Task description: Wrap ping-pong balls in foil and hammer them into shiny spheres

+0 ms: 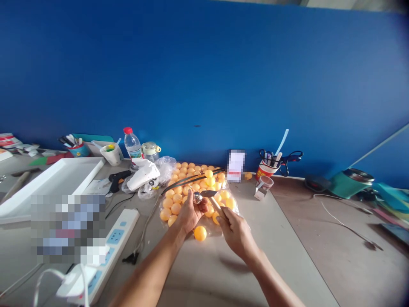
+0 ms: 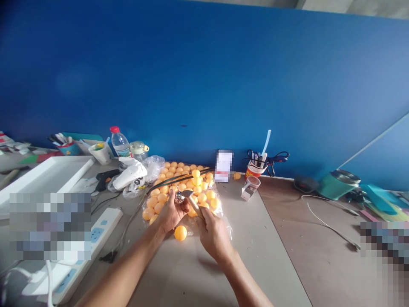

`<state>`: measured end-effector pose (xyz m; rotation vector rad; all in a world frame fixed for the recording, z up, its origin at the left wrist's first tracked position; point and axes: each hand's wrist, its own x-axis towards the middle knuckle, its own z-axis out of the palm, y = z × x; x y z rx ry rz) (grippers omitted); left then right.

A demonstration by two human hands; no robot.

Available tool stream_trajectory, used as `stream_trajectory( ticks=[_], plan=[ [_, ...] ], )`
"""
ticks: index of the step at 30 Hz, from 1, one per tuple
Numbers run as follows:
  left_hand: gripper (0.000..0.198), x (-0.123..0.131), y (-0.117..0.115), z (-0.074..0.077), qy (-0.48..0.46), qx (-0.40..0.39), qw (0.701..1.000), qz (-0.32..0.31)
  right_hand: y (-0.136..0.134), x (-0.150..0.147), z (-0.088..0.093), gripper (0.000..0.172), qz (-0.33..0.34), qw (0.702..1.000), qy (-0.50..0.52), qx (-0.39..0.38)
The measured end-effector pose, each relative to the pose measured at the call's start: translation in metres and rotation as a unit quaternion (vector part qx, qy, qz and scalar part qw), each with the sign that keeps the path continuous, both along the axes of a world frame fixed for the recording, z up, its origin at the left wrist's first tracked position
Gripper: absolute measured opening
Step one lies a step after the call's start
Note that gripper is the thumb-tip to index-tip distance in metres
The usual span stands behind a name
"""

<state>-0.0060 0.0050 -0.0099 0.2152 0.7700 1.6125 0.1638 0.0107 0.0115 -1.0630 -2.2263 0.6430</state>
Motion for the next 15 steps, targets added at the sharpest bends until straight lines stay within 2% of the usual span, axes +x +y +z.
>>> stream_trajectory(
  ticks=[3,6,15],
  plan=[
    [0.043,-0.0001,-0.0001,0.0005,0.005,-0.008,1.0,0.01,-0.0016,0.0002,-0.0019,0.016,0.009,1.0,-0.02,-0.007],
    [0.043,0.0,-0.0011,0.0022,0.02,0.019,1.0,0.012,-0.0037,0.0002,-0.0022,0.015,0.012,1.0,-0.009,0.002],
    [0.044,-0.0008,-0.0008,0.0011,-0.025,0.028,0.999,-0.002,-0.0024,-0.0012,-0.0025,0.016,0.004,1.0,-0.021,0.011]
  ],
)
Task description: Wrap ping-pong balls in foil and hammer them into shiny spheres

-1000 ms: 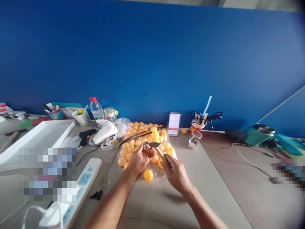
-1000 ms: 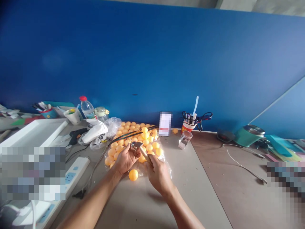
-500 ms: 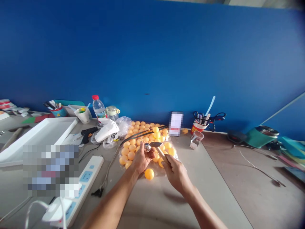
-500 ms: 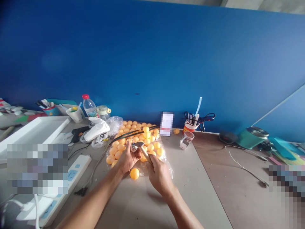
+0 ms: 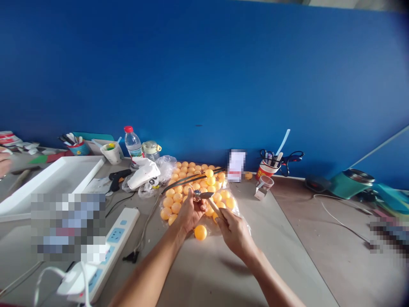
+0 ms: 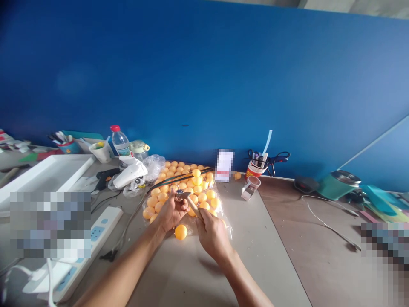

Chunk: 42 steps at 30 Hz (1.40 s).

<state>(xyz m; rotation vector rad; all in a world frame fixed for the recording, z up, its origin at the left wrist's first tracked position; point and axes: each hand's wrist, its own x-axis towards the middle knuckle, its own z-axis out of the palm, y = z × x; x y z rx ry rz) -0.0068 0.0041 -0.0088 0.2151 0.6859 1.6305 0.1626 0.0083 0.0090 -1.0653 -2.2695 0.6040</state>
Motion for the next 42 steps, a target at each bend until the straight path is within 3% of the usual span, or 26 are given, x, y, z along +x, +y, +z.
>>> stream_trajectory(
  ticks=[14,19,28,42],
  plan=[
    [0.036,0.002,-0.003,0.011,-0.022,-0.033,0.999,-0.011,-0.004,-0.003,0.007,0.011,0.001,1.0,-0.007,0.015],
    [0.032,0.002,-0.002,0.016,-0.014,-0.009,1.0,-0.007,-0.004,-0.005,0.008,0.011,0.0,0.999,-0.009,0.044],
    [0.031,0.001,-0.003,0.012,-0.018,-0.014,1.0,-0.005,-0.005,-0.005,0.01,0.012,-0.007,0.999,-0.016,0.037],
    [0.033,0.002,-0.006,0.017,-0.014,-0.007,1.0,-0.021,-0.008,-0.006,0.012,0.012,0.006,0.999,-0.022,0.043]
  ],
)
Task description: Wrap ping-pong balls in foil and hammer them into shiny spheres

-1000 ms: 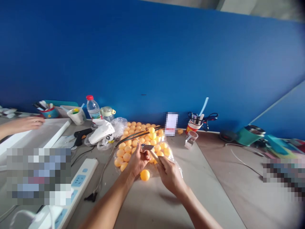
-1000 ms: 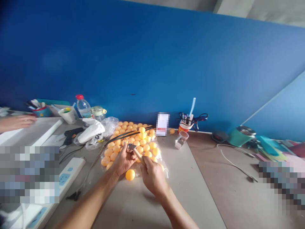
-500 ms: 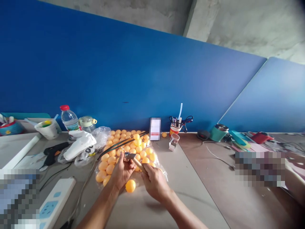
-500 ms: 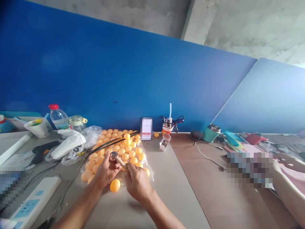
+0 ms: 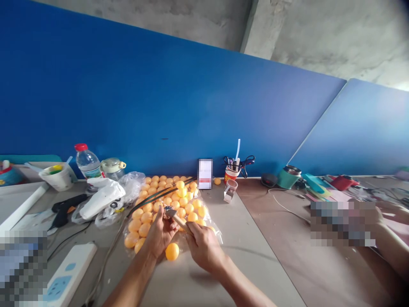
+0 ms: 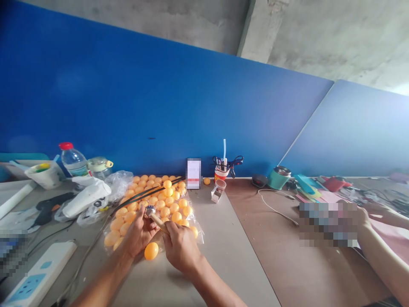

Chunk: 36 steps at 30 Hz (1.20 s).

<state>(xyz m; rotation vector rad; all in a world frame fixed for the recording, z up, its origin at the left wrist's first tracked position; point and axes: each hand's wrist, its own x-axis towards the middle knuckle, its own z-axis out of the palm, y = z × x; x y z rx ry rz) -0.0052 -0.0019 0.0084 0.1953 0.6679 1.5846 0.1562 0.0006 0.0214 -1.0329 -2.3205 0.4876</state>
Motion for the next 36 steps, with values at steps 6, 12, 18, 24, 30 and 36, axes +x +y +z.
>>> stream_trajectory(
  ticks=[6,12,18,24,30,36],
  plan=[
    [0.032,-0.002,0.001,-0.005,0.0,-0.013,1.0,0.016,0.002,0.0,-0.004,0.011,-0.014,1.0,-0.012,-0.006],
    [0.027,-0.008,0.0,-0.005,-0.024,0.006,1.0,0.015,0.002,0.0,-0.004,0.013,-0.024,0.999,-0.016,-0.024],
    [0.024,-0.006,0.003,-0.006,-0.014,0.006,1.0,0.014,0.003,0.0,-0.003,0.012,-0.025,1.0,-0.011,-0.014],
    [0.022,-0.004,0.005,-0.011,0.004,-0.021,0.999,0.039,0.002,0.0,-0.001,0.013,-0.019,1.0,-0.007,-0.01],
    [0.023,-0.006,0.005,-0.015,0.009,-0.015,0.999,0.045,0.002,0.0,-0.003,0.013,-0.014,1.0,-0.003,-0.008],
    [0.029,-0.005,0.004,-0.015,0.027,-0.028,0.999,0.022,0.003,0.0,-0.001,0.014,-0.019,1.0,0.005,-0.012]
  ],
)
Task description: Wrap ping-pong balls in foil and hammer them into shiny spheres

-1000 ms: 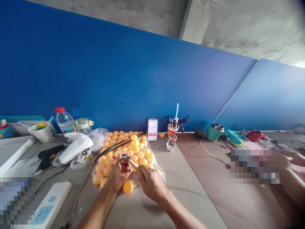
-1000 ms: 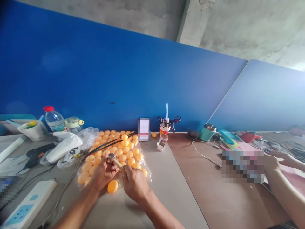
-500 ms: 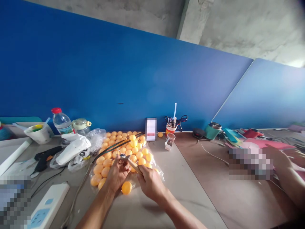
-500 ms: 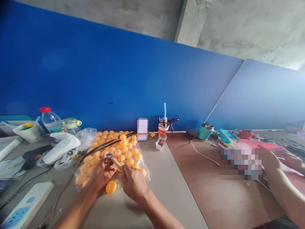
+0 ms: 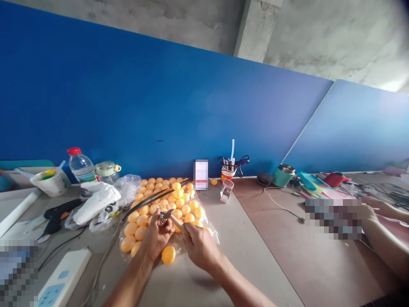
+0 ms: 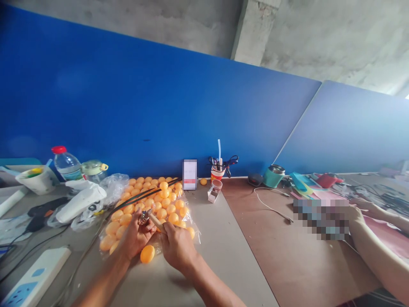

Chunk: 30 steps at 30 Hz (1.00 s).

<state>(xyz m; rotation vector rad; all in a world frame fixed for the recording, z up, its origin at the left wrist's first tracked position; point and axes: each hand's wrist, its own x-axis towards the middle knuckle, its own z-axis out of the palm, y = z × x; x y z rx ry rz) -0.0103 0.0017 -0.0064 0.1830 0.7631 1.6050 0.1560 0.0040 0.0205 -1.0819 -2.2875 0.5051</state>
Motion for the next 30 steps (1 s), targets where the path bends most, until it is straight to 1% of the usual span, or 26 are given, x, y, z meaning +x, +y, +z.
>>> stream_trajectory(
  ticks=[4,8,13,17,23,27,30],
  plan=[
    [0.027,0.0008,0.0005,0.0013,0.008,0.001,1.0,-0.002,-0.0011,-0.0001,0.0017,0.014,0.0,1.0,0.008,-0.005],
    [0.031,0.0005,0.001,0.0025,-0.027,-0.013,0.999,0.011,-0.0028,-0.0003,0.0001,0.013,0.006,1.0,-0.008,-0.012],
    [0.035,-0.0017,0.0014,0.0026,-0.044,0.01,0.999,0.006,-0.0032,-0.0009,-0.0016,0.013,0.011,1.0,-0.012,-0.022],
    [0.03,-0.0035,0.0016,0.0003,-0.04,-0.002,0.999,-0.001,-0.0023,-0.0007,-0.0009,0.014,0.001,0.999,-0.028,-0.035],
    [0.02,-0.0069,0.0019,-0.005,-0.054,-0.005,0.998,-0.02,-0.002,-0.0008,-0.0013,0.013,-0.004,0.999,-0.029,-0.02],
    [0.01,-0.0079,0.0034,-0.0051,-0.071,-0.018,0.997,-0.012,-0.0018,-0.0014,-0.0033,0.014,-0.003,0.999,-0.032,-0.021],
    [0.013,-0.0071,0.0042,-0.0041,-0.069,-0.021,0.997,-0.005,-0.0017,-0.0016,-0.0046,0.014,-0.003,1.0,-0.026,-0.014]
  ],
)
